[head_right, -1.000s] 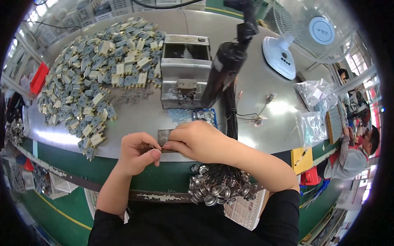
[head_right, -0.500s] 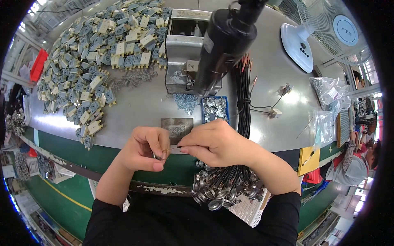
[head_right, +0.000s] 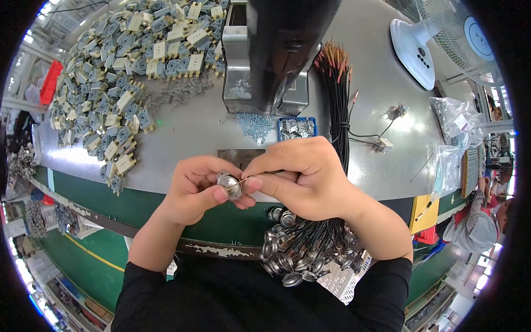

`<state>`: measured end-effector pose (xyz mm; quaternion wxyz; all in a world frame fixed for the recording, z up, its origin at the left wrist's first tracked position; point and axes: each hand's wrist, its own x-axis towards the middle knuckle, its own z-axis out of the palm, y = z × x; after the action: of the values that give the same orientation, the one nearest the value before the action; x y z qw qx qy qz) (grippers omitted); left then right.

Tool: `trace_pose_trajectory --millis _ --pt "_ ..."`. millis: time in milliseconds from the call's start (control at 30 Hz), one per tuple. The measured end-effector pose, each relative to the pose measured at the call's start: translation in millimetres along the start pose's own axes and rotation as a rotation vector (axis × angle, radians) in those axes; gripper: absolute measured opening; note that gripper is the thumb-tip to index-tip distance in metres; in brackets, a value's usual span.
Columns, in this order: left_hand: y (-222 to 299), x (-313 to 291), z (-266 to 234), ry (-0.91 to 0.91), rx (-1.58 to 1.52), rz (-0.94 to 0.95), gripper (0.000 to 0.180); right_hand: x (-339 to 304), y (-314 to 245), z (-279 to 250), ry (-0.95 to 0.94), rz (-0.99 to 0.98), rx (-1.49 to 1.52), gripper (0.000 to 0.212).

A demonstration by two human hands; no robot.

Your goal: Assembling small electronic components at a factory workbench using an electric screwdriver and connecting wires.

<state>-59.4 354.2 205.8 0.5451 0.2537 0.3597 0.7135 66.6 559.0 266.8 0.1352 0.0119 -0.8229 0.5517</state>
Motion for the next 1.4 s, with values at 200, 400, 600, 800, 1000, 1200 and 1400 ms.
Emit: trace_pose_trajectory --millis 200,400,600,800,1000,1200,1400 --pt "-2.8 -1.4 0.0 -0.075 -0.013 0.033 0.032 3.0 -5.2 1.0 -0.039 0.009 0.027 0.009" --pt "19.8 0.1 4.5 -0.095 1.000 0.125 0.028 10.7 -20.2 3.4 -0.218 -0.032 -0.241 0.017" --pt "5.7 -2.5 5.3 -0.085 0.835 0.258 0.024 16.3 -6.9 1.1 -0.320 0.090 -0.076 0.029" --pt "3.3 -3.4 6.7 -0.112 0.810 0.280 0.021 13.2 2.4 4.4 -0.283 0.422 0.242 0.021" --pt "-2.9 -5.8 -2.0 -0.113 -0.037 -0.022 0.025 8.9 10.4 3.8 -0.072 -0.164 -0.132 0.020" --pt "3.8 -2.6 -1.5 0.001 -0.081 -0.038 0.020 3.5 -8.2 1.3 -0.225 -0.114 -0.197 0.040" --pt "-5.1 2.8 22.5 0.277 0.342 0.088 0.021 -10.8 -17.2 8.6 -0.261 0.190 -0.096 0.047"
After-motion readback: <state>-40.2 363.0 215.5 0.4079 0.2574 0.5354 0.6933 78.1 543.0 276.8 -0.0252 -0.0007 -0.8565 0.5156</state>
